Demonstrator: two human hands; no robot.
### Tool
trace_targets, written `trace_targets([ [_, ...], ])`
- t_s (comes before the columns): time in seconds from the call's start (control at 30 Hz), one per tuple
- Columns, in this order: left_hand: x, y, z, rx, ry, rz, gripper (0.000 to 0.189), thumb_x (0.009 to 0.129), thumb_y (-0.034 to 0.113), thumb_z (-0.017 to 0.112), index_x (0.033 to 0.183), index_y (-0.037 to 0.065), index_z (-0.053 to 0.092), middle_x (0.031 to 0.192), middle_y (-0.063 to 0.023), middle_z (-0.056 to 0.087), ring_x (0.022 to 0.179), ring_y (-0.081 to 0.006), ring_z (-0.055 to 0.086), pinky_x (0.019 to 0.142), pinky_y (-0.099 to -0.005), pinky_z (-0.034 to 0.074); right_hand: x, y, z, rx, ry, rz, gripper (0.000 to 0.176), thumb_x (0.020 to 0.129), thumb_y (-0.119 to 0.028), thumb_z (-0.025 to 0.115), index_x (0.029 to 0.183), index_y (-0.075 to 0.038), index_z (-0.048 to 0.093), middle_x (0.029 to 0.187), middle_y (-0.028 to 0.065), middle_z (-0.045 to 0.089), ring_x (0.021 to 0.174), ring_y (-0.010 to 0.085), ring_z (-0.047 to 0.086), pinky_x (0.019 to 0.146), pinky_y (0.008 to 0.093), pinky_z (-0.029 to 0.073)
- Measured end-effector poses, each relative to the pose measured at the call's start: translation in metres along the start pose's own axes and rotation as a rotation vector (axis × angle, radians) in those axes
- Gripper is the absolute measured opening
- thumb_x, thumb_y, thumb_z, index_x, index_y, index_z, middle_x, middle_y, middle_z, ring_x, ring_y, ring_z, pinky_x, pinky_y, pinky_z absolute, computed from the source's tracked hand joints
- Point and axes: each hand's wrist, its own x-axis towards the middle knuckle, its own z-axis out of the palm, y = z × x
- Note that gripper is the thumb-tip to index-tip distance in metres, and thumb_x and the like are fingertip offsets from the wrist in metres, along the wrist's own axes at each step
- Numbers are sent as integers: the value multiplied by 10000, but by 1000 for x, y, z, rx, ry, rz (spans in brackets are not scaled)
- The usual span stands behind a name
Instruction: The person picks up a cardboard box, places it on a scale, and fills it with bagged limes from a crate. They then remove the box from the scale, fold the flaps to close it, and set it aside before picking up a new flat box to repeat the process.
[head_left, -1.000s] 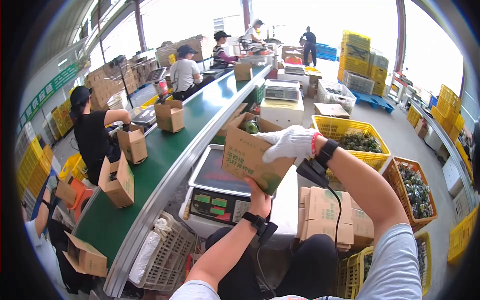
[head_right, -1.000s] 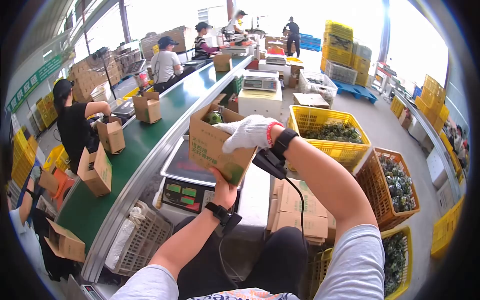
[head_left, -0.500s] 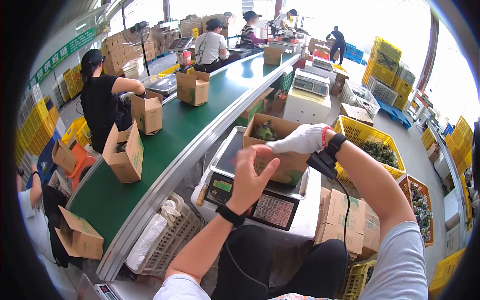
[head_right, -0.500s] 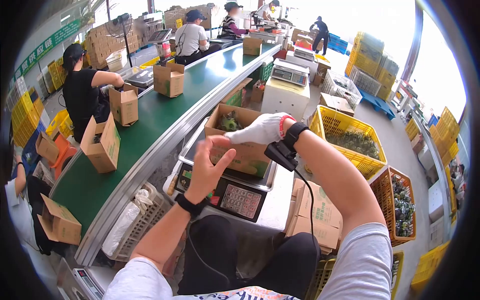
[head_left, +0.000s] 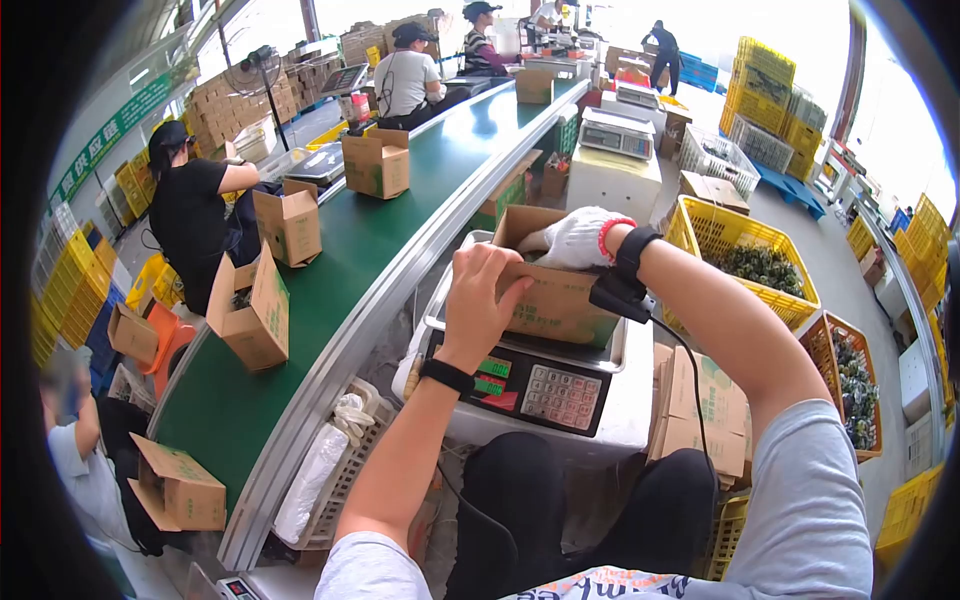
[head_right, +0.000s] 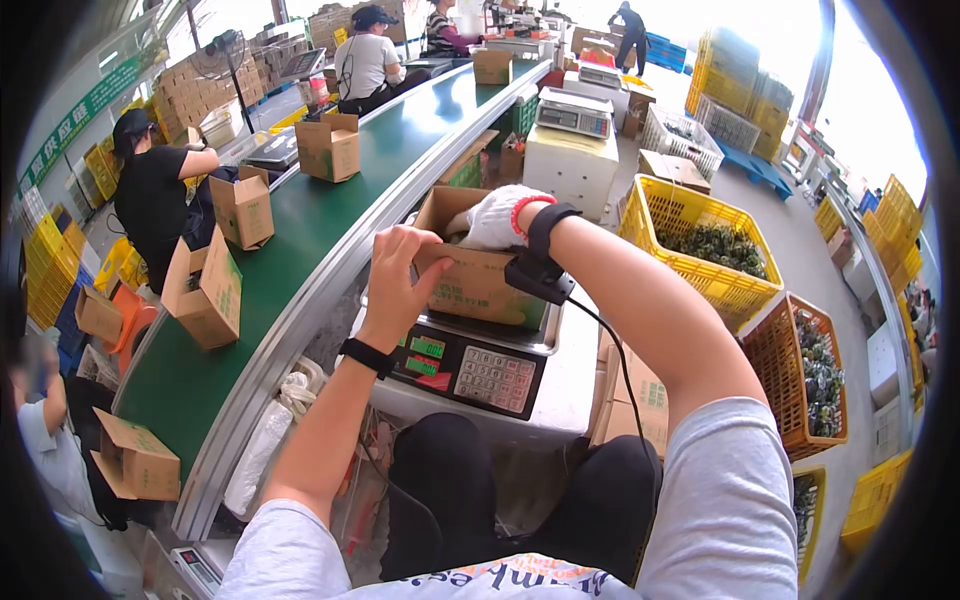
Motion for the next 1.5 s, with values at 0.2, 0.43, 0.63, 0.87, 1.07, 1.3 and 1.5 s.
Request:
trace_targets([
  [0.2,7,7,3,30,-48,-38,287,819,125,767,1059,110,610,1018,-84,595,1001,-363,517,869,-458,457,29,17,24,-45,-24,24,445,937,-467,523,1244,-203,708,1195,147,708,1126,340,665,953,427,515],
  [0.43,15,-2,1,-1,-96,-19,295,806,209,808,1036,121,646,1057,-88,609,1056,-363,516,915,-455,465,-144,38,7,753,572,13,358,1033,-312,552,1304,-99,649,1100,78,706,1015,123,646,889,251,506],
  [0.63,40,-12,-5,-65,-167,-23,410,841,505,770,991,124,739,1071,-70,629,1099,-303,508,961,-424,453,-337,98,147,574,624,519,278,1001,-181,580,1193,11,640,1152,137,674,1078,212,630,977,320,470],
  [0.87,49,1,-4,-57,-7,16,307,899,441,740,980,144,740,1055,-40,639,1105,-241,526,979,-367,422,-548,142,416,584,655,1359,350,1032,-307,569,1152,20,603,1093,127,659,973,219,572,933,350,451],
  [1.07,48,19,-13,-166,102,22,271,895,390,754,917,121,735,1041,-60,633,1078,-255,521,942,-387,424,-558,84,524,844,-188,1655,750,906,-555,655,1487,-137,431,1317,222,624,1178,343,609,967,416,464],
  [1.3,28,17,-40,-158,133,9,152,903,249,758,901,101,724,1018,-35,670,1009,-210,563,903,-345,444,-611,128,643,1212,-26,1398,755,939,-531,637,1413,38,493,1304,188,639,1190,287,600,987,341,445],
  [1.5,8,11,-47,-199,100,-161,176,911,248,754,926,77,715,1028,-35,661,1008,-193,566,861,-326,486,-598,106,574,1071,-121,1235,672,928,-515,652,1305,40,620,1197,139,715,1115,240,644,959,332,472],
])
